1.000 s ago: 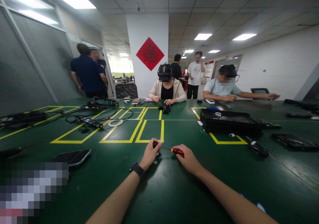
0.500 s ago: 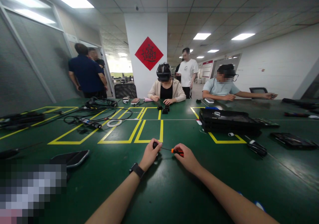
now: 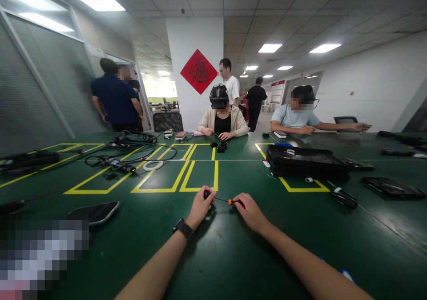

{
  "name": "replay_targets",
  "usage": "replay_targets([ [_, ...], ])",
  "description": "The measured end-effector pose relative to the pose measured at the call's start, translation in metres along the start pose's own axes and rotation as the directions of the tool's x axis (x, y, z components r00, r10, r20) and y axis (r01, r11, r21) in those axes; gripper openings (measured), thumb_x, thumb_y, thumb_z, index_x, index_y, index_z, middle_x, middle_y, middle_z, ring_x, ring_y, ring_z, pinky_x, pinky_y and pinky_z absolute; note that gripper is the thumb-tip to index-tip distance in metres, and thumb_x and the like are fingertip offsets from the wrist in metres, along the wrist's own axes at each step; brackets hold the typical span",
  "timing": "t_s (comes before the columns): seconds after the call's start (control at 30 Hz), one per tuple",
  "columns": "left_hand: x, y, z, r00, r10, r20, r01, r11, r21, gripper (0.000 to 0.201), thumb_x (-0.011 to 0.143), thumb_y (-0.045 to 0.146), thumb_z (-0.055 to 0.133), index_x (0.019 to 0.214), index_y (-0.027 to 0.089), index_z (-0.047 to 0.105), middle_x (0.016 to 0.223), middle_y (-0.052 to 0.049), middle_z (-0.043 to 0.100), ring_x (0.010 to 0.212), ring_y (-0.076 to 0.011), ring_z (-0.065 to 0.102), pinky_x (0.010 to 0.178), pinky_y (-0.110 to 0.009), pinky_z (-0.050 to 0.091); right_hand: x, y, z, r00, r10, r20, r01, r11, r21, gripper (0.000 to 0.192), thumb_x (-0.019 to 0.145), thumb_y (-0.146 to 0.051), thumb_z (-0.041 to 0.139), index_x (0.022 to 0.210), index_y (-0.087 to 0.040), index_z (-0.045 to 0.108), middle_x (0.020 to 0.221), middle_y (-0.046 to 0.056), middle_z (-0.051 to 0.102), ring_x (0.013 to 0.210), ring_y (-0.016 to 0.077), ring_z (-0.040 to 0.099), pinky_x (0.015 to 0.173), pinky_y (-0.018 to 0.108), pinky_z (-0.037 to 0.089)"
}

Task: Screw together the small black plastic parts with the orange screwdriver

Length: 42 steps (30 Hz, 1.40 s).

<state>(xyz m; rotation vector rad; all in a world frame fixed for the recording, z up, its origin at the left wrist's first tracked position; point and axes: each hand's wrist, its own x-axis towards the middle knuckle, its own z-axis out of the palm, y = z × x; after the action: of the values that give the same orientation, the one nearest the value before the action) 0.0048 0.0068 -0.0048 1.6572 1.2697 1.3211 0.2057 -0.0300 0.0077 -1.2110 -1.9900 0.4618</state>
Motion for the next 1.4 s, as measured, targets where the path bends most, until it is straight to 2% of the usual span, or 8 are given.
replay_targets([
  [0.2,-0.0008,0.0013,-0.0003,1.0,0.0,0.017,0.0,1.0,0.004,0.025,0.075,0.043,0.05,0.074,0.018,0.049,0.059,0.004,0.051,0.055,-0.0098,0.049,0.054,-0.021,0.037,-0.0021,-0.0015,0.0002,0.998,0.056,-0.007,-0.056,0.998,0.015,0.016,0.077,-0.021,0.051,0.092,-0.019,0.056,0.092,0.004,0.055,0.086,0.016,0.05,0.078,0.028,0.04],
  [0.3,-0.0014,0.0029,-0.0002,1.0,0.005,0.02,-0.005,1.0,-0.004,0.025,0.075,0.042,0.05,0.074,0.018,0.049,0.058,0.004,0.051,0.054,-0.0096,0.049,0.054,-0.021,0.037,-0.001,0.0,0.0011,0.998,0.062,-0.031,-0.062,0.998,0.006,0.018,0.081,-0.024,0.046,0.093,-0.018,0.058,0.092,0.005,0.056,0.089,0.0163,0.05,0.081,0.029,0.038],
  [0.43,-0.0021,0.0043,-0.0001,1.0,-0.005,0.011,0.006,1.0,-0.026,0.024,0.075,0.042,0.051,0.074,0.018,0.05,0.06,0.004,0.052,0.054,-0.0092,0.049,0.052,-0.02,0.037,0.0008,0.0007,0.0007,0.999,0.036,-0.021,-0.037,0.999,-0.014,0.024,0.085,-0.021,0.037,0.085,-0.018,0.061,0.088,0.005,0.057,0.089,0.016,0.049,0.083,0.029,0.037],
  [0.63,-0.0021,0.0064,0.0004,1.0,-0.027,0.007,0.028,0.998,-0.06,0.024,0.074,0.042,0.051,0.072,0.018,0.049,0.056,0.005,0.05,0.051,-0.0083,0.047,0.05,-0.019,0.037,0.0002,-0.0006,0.0013,0.999,0.013,-0.034,-0.013,1.0,0.001,0.015,0.079,-0.017,0.045,0.086,-0.019,0.058,0.087,0.004,0.056,0.086,0.016,0.049,0.079,0.029,0.038],
  [0.8,-0.002,0.0055,-0.0002,1.0,-0.016,0.016,0.017,0.998,-0.058,0.023,0.075,0.041,0.05,0.073,0.018,0.049,0.059,0.004,0.05,0.052,-0.0086,0.048,0.051,-0.019,0.037,-0.0011,-0.003,0.0013,0.999,0.024,-0.026,-0.024,1.0,0.014,0.016,0.075,-0.018,0.052,0.091,-0.019,0.056,0.09,0.003,0.055,0.086,0.0156,0.049,0.078,0.028,0.039],
  [0.93,-0.0022,0.0035,-0.0008,1.0,0.007,0.025,-0.006,0.999,-0.047,0.023,0.075,0.041,0.05,0.075,0.018,0.049,0.059,0.004,0.05,0.053,-0.0091,0.048,0.05,-0.019,0.036,-0.0003,-0.004,0.001,0.999,0.034,-0.015,-0.035,0.999,-0.006,0.017,0.081,-0.023,0.045,0.092,-0.019,0.058,0.091,0.004,0.056,0.089,0.0159,0.049,0.081,0.029,0.038],
  [1.07,-0.0017,0.002,-0.0001,1.0,-0.008,0.027,0.009,0.999,-0.049,0.023,0.075,0.041,0.05,0.075,0.018,0.049,0.06,0.004,0.051,0.053,-0.0096,0.049,0.05,-0.02,0.037,0.0012,-0.0037,-0.0001,1.0,0.013,0.008,-0.013,0.999,-0.031,0.024,0.085,-0.021,0.039,0.084,-0.017,0.062,0.088,0.005,0.057,0.088,0.0161,0.049,0.083,0.03,0.037],
  [1.4,-0.0022,0.0053,-0.0006,0.999,-0.035,0.0,0.035,0.996,-0.077,0.02,0.072,0.038,0.052,0.075,0.018,0.05,0.059,0.004,0.052,0.054,-0.0104,0.052,0.053,-0.021,0.039,-0.0014,-0.0089,-0.0025,1.0,0.012,0.003,-0.012,1.0,-0.017,0.015,0.075,-0.02,0.053,0.089,-0.019,0.058,0.09,0.004,0.056,0.088,0.0172,0.049,0.08,0.03,0.038],
])
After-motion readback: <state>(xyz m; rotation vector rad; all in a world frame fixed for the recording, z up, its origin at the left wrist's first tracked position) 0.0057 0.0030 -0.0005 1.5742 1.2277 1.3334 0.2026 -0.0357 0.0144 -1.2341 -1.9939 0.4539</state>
